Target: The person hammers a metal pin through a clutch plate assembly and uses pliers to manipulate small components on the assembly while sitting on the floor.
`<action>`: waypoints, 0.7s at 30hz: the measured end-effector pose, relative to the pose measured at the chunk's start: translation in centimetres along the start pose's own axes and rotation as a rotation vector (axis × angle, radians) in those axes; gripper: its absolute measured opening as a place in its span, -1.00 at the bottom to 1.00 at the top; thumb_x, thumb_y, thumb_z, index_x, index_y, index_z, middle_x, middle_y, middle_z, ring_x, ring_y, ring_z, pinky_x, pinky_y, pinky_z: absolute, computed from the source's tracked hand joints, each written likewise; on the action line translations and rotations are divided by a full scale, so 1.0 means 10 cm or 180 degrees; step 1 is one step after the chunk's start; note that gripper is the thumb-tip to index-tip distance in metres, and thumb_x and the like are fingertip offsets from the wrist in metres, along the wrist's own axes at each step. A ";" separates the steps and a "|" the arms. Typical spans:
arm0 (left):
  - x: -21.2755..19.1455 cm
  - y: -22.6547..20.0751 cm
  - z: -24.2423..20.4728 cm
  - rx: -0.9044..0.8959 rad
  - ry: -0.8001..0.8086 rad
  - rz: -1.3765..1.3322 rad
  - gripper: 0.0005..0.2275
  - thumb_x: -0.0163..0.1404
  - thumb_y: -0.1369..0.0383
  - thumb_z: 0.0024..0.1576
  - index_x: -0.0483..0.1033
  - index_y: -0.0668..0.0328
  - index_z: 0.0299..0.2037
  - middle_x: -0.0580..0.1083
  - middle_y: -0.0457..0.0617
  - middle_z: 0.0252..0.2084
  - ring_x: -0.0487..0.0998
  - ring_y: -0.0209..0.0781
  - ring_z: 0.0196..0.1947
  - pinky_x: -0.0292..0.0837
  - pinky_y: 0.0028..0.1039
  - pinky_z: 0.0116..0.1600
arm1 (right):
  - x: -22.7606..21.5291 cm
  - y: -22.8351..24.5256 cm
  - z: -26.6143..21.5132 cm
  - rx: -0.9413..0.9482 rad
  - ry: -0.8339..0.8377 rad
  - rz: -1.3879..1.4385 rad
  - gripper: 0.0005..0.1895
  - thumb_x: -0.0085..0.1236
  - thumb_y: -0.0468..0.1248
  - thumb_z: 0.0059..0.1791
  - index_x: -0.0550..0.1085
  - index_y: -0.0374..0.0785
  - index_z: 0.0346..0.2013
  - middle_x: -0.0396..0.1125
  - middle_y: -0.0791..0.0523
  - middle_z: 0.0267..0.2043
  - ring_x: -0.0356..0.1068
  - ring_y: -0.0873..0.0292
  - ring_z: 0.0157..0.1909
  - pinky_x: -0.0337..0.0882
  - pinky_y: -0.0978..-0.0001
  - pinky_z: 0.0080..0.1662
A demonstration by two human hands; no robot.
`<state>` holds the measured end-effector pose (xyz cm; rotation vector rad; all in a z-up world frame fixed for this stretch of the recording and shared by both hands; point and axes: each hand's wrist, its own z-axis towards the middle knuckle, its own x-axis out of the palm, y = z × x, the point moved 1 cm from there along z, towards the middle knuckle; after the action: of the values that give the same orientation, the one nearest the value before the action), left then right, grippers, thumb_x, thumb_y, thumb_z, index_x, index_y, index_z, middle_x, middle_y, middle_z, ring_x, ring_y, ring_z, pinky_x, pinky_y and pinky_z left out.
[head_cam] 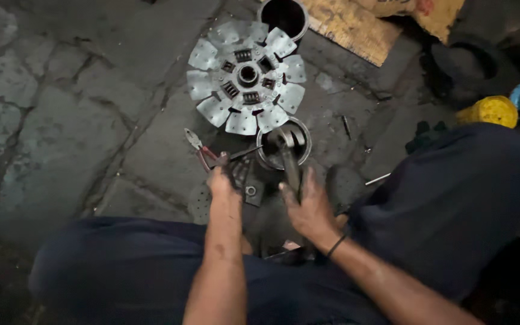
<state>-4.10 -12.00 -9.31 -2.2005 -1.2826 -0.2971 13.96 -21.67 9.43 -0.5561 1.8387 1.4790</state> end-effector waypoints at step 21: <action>-0.04 0.03 0.10 0.0056 -0.0037 -0.0238 -0.79 0.10 0.45 0.14 0.42 0.34 -0.07 0.44 0.17 -0.17 0.53 0.32 -0.13 0.54 0.09 -0.01 | 0.18 0.02 0.21 0.0315 0.0005 0.0129 -0.45 0.12 -0.01 0.03 0.36 -0.45 0.05 0.42 -0.30 -0.24 0.43 -0.40 -0.19 0.39 -0.14 -0.21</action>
<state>-4.15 -11.81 -10.36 -2.1460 -1.3708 -0.3014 13.22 -19.41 8.01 -0.4748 1.9230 1.4053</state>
